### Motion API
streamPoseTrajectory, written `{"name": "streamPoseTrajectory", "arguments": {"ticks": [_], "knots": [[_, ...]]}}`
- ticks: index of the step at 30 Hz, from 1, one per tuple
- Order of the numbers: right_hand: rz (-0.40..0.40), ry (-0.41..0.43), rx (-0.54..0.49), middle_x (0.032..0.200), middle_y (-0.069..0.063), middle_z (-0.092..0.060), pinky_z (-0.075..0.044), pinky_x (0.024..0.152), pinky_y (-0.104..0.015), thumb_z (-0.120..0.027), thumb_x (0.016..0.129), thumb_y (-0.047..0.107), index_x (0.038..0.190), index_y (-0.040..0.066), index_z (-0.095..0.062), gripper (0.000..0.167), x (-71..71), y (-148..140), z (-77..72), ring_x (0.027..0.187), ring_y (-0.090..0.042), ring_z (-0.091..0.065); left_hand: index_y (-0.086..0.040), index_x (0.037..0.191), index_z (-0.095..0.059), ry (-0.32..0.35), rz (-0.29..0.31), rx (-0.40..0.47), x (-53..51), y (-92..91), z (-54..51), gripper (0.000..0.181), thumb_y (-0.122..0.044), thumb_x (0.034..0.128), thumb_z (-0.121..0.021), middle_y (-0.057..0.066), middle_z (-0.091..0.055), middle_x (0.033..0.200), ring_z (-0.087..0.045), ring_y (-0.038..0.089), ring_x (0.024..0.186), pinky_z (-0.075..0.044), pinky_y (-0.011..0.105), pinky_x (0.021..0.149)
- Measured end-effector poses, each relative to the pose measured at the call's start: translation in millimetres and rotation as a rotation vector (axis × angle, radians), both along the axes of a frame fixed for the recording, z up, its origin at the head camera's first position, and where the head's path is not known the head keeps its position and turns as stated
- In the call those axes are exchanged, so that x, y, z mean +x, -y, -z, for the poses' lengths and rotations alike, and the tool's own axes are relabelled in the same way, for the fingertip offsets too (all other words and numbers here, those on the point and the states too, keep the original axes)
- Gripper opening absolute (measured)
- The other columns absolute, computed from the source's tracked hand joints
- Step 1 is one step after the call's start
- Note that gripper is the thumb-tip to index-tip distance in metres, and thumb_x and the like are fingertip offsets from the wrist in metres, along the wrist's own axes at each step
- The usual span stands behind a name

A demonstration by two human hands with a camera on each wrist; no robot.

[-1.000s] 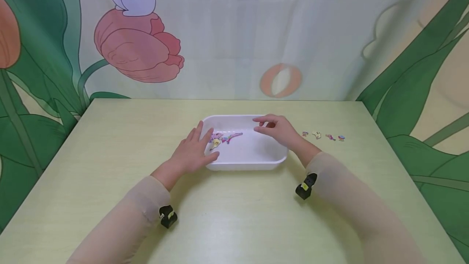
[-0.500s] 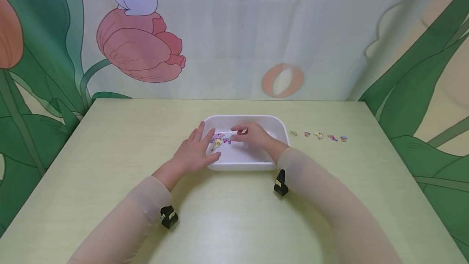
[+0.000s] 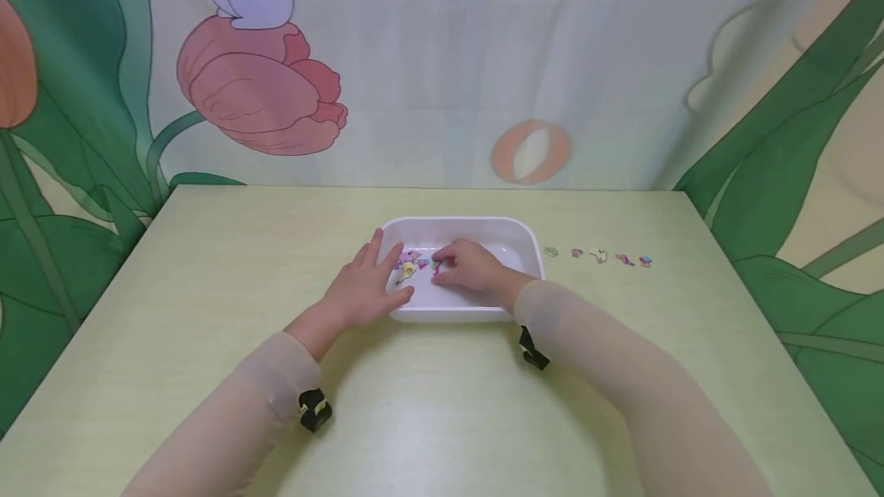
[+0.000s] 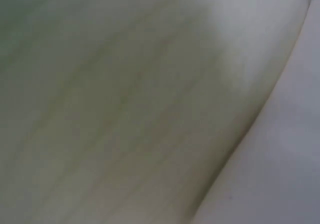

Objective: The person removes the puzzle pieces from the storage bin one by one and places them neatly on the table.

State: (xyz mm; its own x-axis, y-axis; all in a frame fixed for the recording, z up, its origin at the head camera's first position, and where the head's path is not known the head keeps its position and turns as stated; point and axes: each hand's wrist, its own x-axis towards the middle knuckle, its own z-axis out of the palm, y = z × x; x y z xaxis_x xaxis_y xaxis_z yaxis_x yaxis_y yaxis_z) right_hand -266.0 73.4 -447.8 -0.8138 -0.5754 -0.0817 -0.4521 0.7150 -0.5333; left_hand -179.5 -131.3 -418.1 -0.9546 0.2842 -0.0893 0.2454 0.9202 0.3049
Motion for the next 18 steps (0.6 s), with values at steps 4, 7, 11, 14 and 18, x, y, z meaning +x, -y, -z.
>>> {"name": "streamPoseTrajectory", "arguments": {"ticks": [4,7,11,14,18], "knots": [[0.000,-0.015,0.004,0.092,-0.002,-0.059,-0.042,0.080,-0.028,-0.075,0.079,0.026,0.119,0.008,-0.065,0.044,0.3,0.4,0.0,0.086,-0.015,-0.052,-0.013,0.150,-0.019,0.002,-0.002,-0.004,0.5,0.0,-0.4,0.078,-0.054,0.0891,-0.044,0.019,0.004,0.154,-0.015,0.042,0.137,-0.026,0.060,0.101],[0.038,0.002,0.014,0.105,-0.007,-0.060,-0.041,0.090,-0.030,-0.076,0.078,0.027,0.128,0.005,-0.057,0.058,-0.4,0.3,-0.5,0.097,-0.018,-0.053,-0.013,0.150,-0.019,0.005,-0.005,0.002,1.1,0.1,-1.2,0.078,-0.054,0.0890,-0.044,0.018,0.005,0.154,-0.015,0.042,0.137,-0.026,0.061,0.101],[0.101,0.030,0.037,0.119,-0.011,-0.057,-0.036,0.099,-0.032,-0.079,0.074,0.030,0.134,0.002,-0.049,0.072,-1.5,-1.0,0.0,0.108,-0.021,-0.051,-0.013,0.150,-0.019,0.005,-0.002,0.010,1.4,0.2,-1.4,0.078,-0.054,0.0890,-0.045,0.019,0.005,0.154,-0.015,0.043,0.137,-0.026,0.061,0.101],[0.123,0.029,0.049,0.117,-0.012,-0.057,-0.038,0.098,-0.033,-0.080,0.073,0.031,0.132,0.002,-0.051,0.072,-2.5,-1.7,1.5,0.107,-0.022,-0.051,-0.014,0.150,-0.018,0.012,-0.003,0.010,1.0,0.4,-0.3,0.078,-0.055,0.0889,-0.043,0.018,0.005,0.154,-0.014,0.042,0.137,-0.026,0.061,0.101],[0.138,0.004,0.062,0.110,-0.011,-0.057,-0.040,0.094,-0.032,-0.080,0.072,0.033,0.131,0.001,-0.052,0.073,-2.6,-1.5,1.5,0.101,-0.022,-0.051,-0.015,0.150,-0.018,0.017,-0.009,0.008,0.8,1.0,0.0,0.078,-0.055,0.0889,-0.043,0.017,0.006,0.155,-0.014,0.041,0.137,-0.025,0.060,0.102]]}}
